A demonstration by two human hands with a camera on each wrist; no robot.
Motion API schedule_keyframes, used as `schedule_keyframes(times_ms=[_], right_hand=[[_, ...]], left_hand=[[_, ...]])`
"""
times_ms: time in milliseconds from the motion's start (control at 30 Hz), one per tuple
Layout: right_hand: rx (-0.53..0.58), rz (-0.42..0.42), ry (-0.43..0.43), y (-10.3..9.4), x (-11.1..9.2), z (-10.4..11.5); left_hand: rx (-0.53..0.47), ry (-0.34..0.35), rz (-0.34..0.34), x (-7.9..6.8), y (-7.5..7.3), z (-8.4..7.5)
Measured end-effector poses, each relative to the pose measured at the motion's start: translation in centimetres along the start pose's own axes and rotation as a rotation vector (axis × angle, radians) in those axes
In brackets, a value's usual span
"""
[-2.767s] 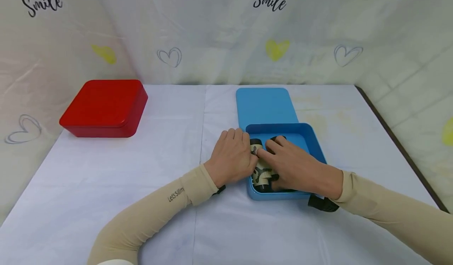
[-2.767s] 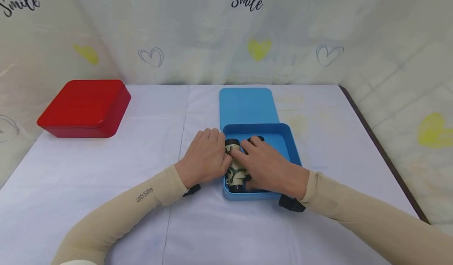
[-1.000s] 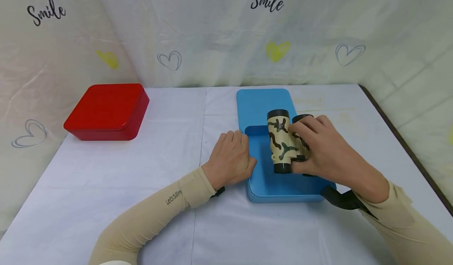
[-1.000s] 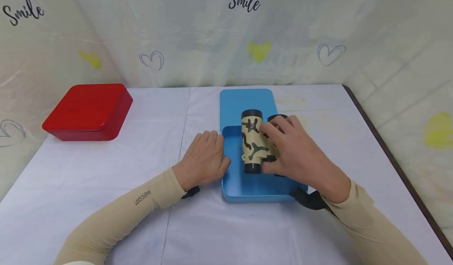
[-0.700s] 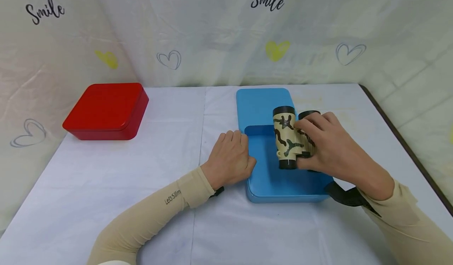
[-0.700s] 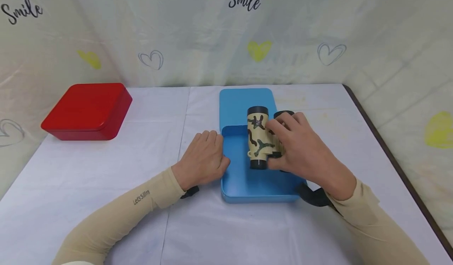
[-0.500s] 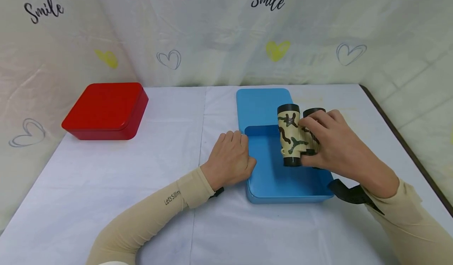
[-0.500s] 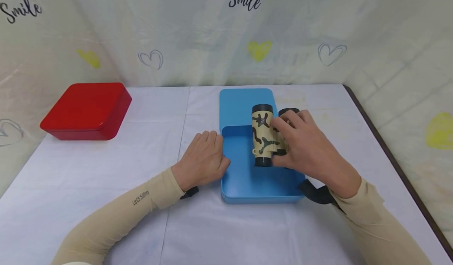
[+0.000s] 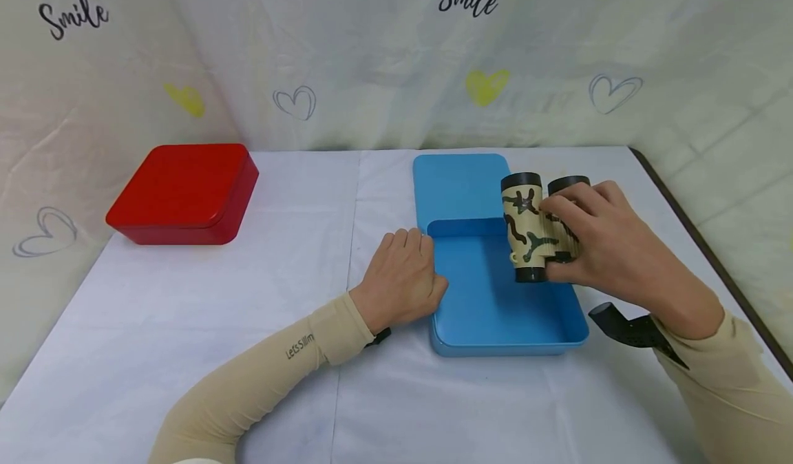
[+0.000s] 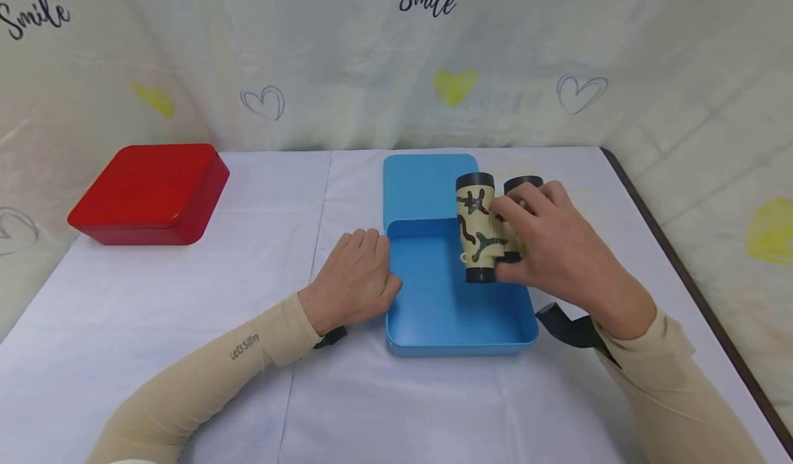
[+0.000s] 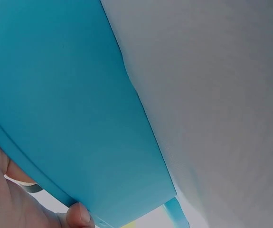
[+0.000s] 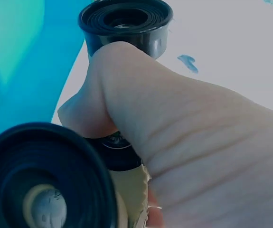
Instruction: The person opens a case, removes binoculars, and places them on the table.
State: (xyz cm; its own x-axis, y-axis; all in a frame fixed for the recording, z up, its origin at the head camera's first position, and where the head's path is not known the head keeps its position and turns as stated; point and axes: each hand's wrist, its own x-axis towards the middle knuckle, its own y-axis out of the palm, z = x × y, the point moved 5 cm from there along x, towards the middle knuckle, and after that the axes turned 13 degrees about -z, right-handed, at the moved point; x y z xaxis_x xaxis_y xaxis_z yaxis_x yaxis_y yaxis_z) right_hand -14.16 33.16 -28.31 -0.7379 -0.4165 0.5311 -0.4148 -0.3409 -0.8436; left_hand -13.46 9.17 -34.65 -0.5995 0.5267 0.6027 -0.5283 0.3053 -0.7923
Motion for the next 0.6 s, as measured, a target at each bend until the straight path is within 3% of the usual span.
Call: schedule_keyframes(times_ms=[267, 600], right_hand=[[-0.041, -0.029, -0.036, -0.4, 0.1, -1.0], [-0.069, -0.019, -0.008, -0.4, -0.1, -2.5]], left_hand=[[0.003, 0.005, -0.016, -0.1, -0.1, 0.0], [0.017, 0.017, -0.041, 0.0, -0.1, -0.1]])
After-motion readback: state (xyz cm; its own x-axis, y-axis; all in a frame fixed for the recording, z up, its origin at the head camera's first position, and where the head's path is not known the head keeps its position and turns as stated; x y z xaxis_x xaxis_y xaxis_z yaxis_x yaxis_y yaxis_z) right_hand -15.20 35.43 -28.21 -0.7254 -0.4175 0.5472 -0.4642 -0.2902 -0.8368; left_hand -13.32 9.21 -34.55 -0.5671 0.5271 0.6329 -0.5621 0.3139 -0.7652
